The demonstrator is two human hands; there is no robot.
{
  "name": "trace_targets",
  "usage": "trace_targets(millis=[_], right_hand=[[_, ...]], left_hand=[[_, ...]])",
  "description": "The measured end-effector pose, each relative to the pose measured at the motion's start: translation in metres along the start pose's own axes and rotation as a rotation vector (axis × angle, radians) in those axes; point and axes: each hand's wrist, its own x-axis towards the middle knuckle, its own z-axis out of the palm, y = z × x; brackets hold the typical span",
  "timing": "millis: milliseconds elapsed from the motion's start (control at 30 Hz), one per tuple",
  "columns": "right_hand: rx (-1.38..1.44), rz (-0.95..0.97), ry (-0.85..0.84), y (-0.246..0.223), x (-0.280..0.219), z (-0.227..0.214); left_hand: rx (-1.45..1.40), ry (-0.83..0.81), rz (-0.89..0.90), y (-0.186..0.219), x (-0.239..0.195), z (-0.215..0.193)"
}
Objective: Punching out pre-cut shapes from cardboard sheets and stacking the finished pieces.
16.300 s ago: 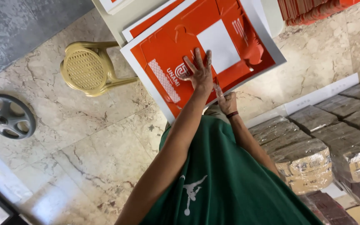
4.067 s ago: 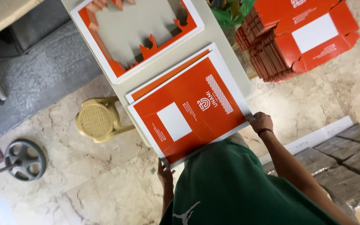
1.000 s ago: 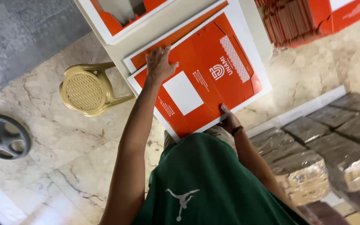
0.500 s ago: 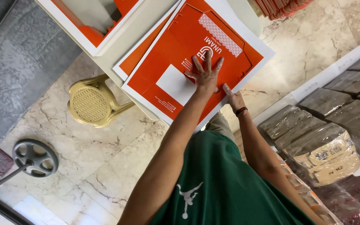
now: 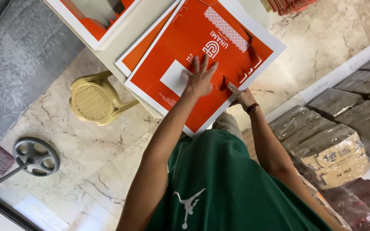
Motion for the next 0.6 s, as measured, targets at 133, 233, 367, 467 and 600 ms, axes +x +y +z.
trace_targets(millis=[133, 233, 367, 467, 600], right_hand=[[-0.203, -0.183, -0.080, -0.027, -0.025, 0.020], [-0.348, -0.483, -0.116, -0.067, -0.080, 0.032], [-0.381, -0.648, -0.130, -0.124, -0.123, 0.039], [-0.251, -0.366, -0.049, -0.107, -0.114, 0.036], [0.214, 0.092, -0.017, -0.014, -0.042, 0.018]], left_hand=[[0.284, 0.030, -0.121, 0.001, -0.029, 0.022], [0.435, 0.104, -0.151, 0.007, -0.035, 0.024], [0.748, 1.217, -0.100, 0.001, -0.034, 0.012], [0.209, 0.094, -0.088, -0.006, -0.024, 0.023], [0.161, 0.026, -0.018, -0.029, -0.056, 0.015]])
